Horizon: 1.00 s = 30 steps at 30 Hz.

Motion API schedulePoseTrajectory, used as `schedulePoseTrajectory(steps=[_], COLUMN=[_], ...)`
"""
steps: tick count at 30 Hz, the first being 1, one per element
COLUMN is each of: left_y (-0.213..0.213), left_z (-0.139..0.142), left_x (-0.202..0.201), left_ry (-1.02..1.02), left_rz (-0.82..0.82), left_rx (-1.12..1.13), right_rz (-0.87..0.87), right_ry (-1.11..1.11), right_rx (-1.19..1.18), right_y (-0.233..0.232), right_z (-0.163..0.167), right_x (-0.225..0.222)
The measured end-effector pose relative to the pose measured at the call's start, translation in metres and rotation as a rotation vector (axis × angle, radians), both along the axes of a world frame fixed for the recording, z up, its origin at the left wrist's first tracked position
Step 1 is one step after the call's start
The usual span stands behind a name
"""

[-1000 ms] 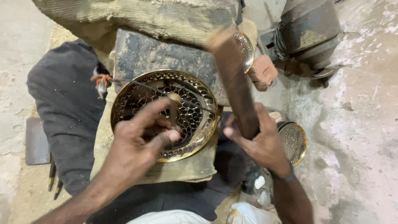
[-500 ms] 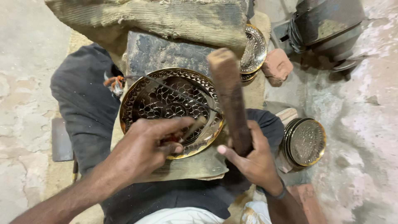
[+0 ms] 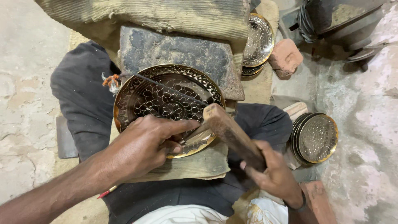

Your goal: The person uses a hammer and chisel to engrave a decorative floral pattern into a brass plate. The plate rests on a cushioned block on the floor, and the person repeatedly strikes the chisel to create indentations in the metal.

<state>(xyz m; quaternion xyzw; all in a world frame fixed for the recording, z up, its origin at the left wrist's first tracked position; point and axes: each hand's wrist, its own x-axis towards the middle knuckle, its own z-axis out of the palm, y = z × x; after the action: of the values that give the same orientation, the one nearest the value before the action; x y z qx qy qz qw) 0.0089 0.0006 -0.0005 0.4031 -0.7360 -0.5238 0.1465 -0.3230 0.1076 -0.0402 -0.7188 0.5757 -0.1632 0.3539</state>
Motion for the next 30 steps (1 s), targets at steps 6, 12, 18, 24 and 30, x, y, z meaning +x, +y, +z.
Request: schedulePoseTrajectory(steps=[6,12,18,24,30], left_y=[0.000,0.006,0.007,0.007,0.006], left_z=[-0.003,-0.012,-0.017,-0.015,-0.012], left_x=[0.001,0.001,-0.002,-0.002,-0.003], left_ry=[0.009,0.075,0.022,0.044,0.019], left_rz=[0.004,0.081,0.068,0.068,0.078], left_rx=[0.002,0.051,0.052,-0.001,0.022], right_rz=[-0.129,-0.223,0.039,-0.076,-0.032], right_ry=[0.096,-0.056,0.114,0.164,0.103], right_rx=[0.233,-0.020,-0.006,0.194,0.105], right_y=[0.001,-0.004,-0.024,-0.024,-0.021], right_z=[-0.004,0.000,0.016,0.015,0.007], right_x=[-0.009,-0.010,-0.008,-0.010,-0.016])
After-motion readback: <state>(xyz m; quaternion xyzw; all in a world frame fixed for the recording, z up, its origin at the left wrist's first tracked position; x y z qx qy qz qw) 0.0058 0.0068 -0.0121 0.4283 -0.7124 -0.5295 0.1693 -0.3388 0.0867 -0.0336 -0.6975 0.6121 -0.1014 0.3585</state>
